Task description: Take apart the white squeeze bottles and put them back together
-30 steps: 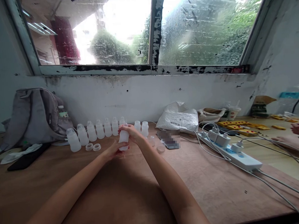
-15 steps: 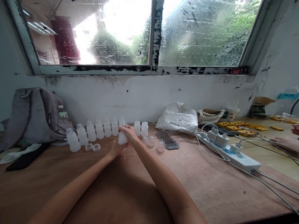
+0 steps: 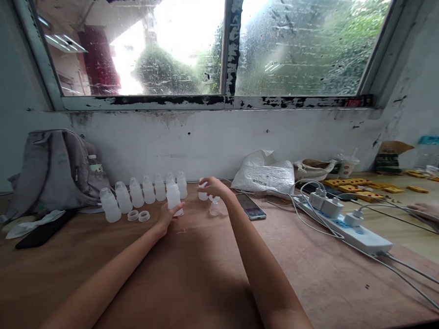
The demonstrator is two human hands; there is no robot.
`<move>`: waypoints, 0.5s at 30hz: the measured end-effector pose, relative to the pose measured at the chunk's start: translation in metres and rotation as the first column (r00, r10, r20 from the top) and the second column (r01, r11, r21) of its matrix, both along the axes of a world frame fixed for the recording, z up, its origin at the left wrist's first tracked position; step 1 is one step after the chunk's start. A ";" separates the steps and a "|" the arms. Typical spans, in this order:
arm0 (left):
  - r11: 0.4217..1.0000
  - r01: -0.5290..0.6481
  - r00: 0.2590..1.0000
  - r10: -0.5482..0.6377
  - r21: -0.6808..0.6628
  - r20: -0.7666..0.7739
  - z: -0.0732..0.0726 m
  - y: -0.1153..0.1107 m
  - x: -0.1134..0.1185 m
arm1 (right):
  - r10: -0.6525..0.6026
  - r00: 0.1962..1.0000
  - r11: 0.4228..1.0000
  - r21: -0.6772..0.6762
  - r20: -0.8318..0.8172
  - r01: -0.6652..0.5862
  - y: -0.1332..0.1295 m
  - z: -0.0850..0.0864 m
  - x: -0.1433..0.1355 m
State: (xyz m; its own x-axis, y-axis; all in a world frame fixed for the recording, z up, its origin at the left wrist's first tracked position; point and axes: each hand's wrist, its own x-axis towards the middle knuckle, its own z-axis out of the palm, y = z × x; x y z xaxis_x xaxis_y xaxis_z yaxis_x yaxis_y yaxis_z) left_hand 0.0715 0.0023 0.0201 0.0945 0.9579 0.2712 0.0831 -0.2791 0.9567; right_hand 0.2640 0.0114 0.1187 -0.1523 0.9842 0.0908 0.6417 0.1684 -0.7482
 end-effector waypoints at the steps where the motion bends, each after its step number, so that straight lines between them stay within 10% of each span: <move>1: 1.000 -0.006 1.000 0.006 0.007 -0.001 -0.001 0.001 -0.001 | -0.091 0.988 0.995 -0.040 0.126 0.096 0.003 -0.003 0.006; 15: 0.993 0.114 0.988 -0.114 0.010 0.104 -0.010 0.001 0.001 | -0.166 0.902 0.928 -0.246 0.398 0.280 0.031 -0.043 0.020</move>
State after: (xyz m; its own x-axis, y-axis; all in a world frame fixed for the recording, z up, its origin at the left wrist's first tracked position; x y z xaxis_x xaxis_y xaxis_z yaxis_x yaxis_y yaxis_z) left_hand 0.0722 0.0030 0.0105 0.1739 0.9415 0.2887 -0.0492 -0.2845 0.9574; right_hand 0.2842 0.0421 0.0756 0.1080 0.9690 -0.2220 0.8719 -0.1996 -0.4471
